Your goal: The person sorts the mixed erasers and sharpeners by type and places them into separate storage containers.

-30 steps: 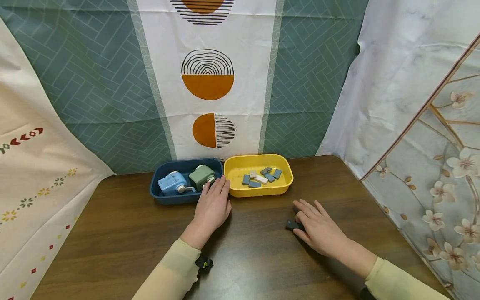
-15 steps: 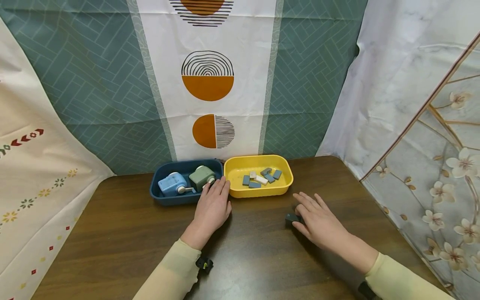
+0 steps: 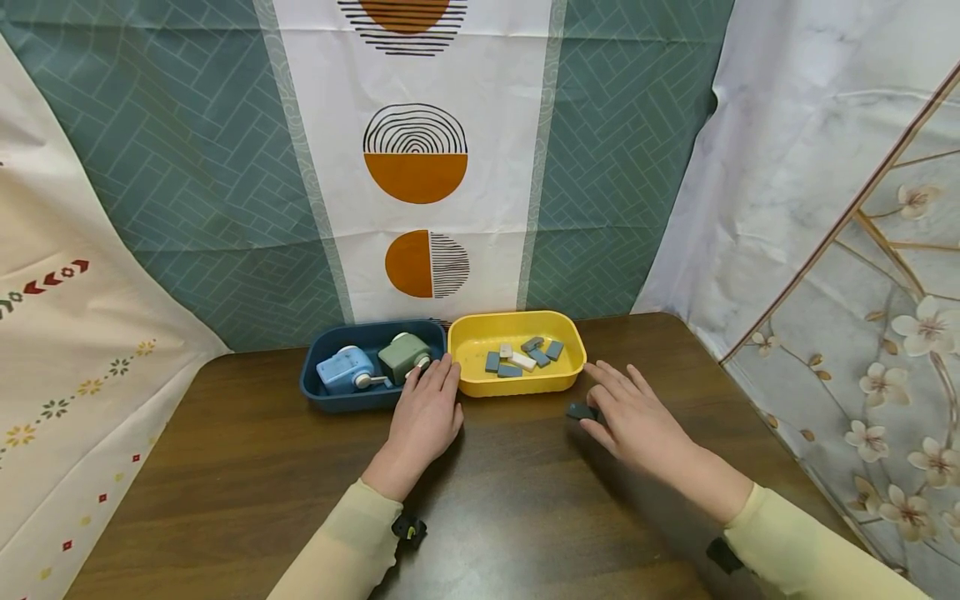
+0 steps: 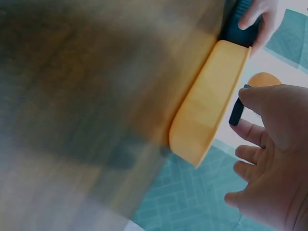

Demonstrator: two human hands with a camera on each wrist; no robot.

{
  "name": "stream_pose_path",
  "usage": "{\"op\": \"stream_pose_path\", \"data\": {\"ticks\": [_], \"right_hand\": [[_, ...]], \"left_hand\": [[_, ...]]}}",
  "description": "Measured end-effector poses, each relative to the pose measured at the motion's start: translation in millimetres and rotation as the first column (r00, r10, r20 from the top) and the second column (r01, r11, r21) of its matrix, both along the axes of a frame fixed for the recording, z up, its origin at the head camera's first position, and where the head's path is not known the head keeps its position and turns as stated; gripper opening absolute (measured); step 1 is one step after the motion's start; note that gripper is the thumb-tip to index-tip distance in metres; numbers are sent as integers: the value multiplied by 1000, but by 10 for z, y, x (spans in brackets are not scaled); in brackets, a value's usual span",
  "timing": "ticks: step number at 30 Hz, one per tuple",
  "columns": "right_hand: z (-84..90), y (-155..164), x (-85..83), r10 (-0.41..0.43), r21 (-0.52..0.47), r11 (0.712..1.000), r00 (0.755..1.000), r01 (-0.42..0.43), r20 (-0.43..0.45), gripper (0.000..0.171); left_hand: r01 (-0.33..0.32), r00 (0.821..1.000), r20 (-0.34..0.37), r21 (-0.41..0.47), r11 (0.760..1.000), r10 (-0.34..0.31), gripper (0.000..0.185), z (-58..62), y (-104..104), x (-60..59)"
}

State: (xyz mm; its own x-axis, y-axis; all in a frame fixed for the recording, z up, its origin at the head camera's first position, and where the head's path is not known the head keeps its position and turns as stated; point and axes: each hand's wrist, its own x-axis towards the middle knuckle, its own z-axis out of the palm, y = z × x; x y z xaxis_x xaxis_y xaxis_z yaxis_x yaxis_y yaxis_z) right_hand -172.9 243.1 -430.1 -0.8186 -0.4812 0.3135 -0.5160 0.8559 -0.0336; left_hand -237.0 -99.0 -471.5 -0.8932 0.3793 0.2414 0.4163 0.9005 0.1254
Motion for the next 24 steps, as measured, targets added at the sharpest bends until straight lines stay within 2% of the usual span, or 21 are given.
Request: {"op": "stream_pose_path", "data": {"ticks": [11, 24], "right_hand": [[193, -72, -226, -1, -20, 1000, 1000, 1, -20, 27], [267, -175, -468, 8, -27, 1000, 1000, -9, -18, 24]], "left_hand": [[2, 1000, 2, -4, 1000, -2, 71, 7, -1, -5], [14, 1000, -23, 4, 1000, -13, 70, 7, -6, 9]]}}
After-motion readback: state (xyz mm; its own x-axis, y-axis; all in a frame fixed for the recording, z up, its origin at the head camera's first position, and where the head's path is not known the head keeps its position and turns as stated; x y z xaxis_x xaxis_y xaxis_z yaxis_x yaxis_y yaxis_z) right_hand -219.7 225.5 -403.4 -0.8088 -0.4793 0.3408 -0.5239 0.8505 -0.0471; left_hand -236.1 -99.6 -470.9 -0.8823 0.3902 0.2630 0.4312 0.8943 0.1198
